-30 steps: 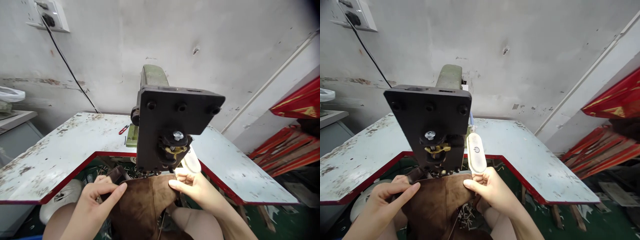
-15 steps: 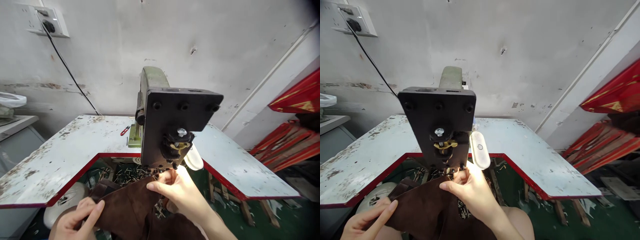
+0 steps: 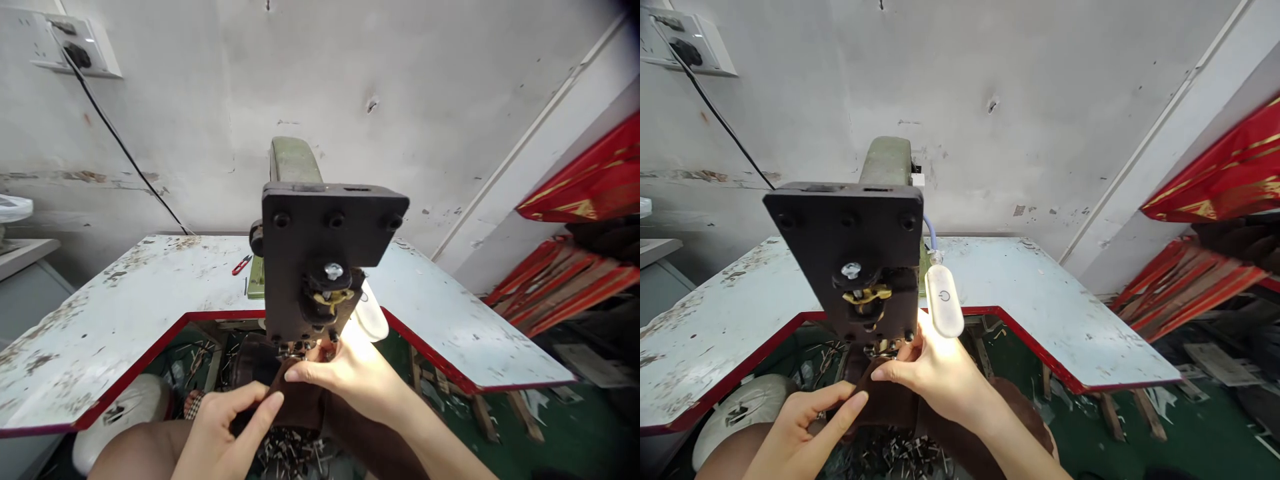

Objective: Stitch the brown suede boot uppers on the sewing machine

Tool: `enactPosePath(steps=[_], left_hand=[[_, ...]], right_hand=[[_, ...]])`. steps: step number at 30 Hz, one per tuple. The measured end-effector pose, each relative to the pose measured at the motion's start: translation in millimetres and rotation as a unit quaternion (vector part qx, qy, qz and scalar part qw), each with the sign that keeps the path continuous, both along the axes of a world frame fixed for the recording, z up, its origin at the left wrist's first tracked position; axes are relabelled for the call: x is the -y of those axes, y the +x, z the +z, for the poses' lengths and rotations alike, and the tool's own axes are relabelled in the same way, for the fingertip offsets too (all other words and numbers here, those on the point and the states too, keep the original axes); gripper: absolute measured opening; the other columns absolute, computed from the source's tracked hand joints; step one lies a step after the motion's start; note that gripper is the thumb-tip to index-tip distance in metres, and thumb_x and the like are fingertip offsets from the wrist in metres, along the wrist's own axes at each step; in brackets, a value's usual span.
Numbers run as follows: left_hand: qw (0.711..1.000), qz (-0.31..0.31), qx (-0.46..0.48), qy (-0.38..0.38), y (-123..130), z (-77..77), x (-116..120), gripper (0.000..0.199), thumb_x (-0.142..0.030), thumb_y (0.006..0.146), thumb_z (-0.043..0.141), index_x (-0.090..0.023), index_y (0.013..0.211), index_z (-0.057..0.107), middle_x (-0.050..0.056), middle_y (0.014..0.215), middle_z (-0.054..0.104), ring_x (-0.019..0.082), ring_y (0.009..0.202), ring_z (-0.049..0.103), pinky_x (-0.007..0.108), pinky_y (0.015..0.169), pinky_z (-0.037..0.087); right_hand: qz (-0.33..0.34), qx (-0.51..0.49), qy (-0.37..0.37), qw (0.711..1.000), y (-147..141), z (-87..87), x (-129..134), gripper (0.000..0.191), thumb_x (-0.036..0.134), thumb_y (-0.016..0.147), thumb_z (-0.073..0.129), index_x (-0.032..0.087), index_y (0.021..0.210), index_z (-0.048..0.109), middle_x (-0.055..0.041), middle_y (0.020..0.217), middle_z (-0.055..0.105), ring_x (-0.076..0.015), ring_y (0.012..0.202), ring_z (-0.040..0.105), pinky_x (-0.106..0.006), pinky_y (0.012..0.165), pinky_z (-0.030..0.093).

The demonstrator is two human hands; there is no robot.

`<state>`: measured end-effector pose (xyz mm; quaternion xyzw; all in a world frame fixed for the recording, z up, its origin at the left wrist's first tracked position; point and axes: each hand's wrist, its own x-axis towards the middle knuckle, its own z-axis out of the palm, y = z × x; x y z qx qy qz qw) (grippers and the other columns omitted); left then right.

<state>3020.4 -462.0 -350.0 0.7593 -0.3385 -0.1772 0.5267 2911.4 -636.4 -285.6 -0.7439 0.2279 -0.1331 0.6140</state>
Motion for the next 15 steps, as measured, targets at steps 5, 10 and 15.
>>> enactPosePath(steps=[5, 10, 15], left_hand=[[0.996, -0.083, 0.025, 0.01, 4, -6.6, 4, 0.035, -0.044, 0.093, 0.059, -0.019, 0.069, 0.067, -0.001, 0.063, 0.062, 0.013, 0.06, 0.057, 0.016, 0.058, 0.045], [0.997, 0.032, 0.07, -0.011, 16, -38.8, -13, 0.027, -0.047, 0.089, 0.066, -0.033, 0.11, 0.075, 0.0, 0.116, 0.074, 0.023, 0.108, 0.068, 0.026, 0.094, 0.053], [0.975, 0.218, -0.001, 0.048, 25, -114.3, -47, 0.042, -0.051, 0.091, 0.06, -0.017, 0.114, 0.066, 0.013, 0.116, 0.067, 0.032, 0.114, 0.06, 0.055, 0.106, 0.044]], right_hand=[[0.006, 0.004, -0.007, 1.0, 1, 4.7, -5, 0.026, 0.026, 0.074, 0.083, 0.021, 0.085, 0.06, 0.0057, 0.067, 0.056, -0.0124, 0.061, 0.05, -0.025, 0.055, 0.039], [-0.056, 0.042, 0.011, 0.997, -4, -35.8, -16, 0.041, 0.023, 0.071, 0.084, 0.022, 0.067, 0.043, 0.009, 0.058, 0.046, -0.0092, 0.056, 0.037, -0.023, 0.05, 0.03], [-0.163, 0.079, 0.043, 0.983, -4, -106.5, -18, 0.052, 0.026, 0.069, 0.08, 0.023, 0.063, 0.029, 0.0107, 0.052, 0.039, -0.0076, 0.053, 0.03, -0.021, 0.05, 0.028]])
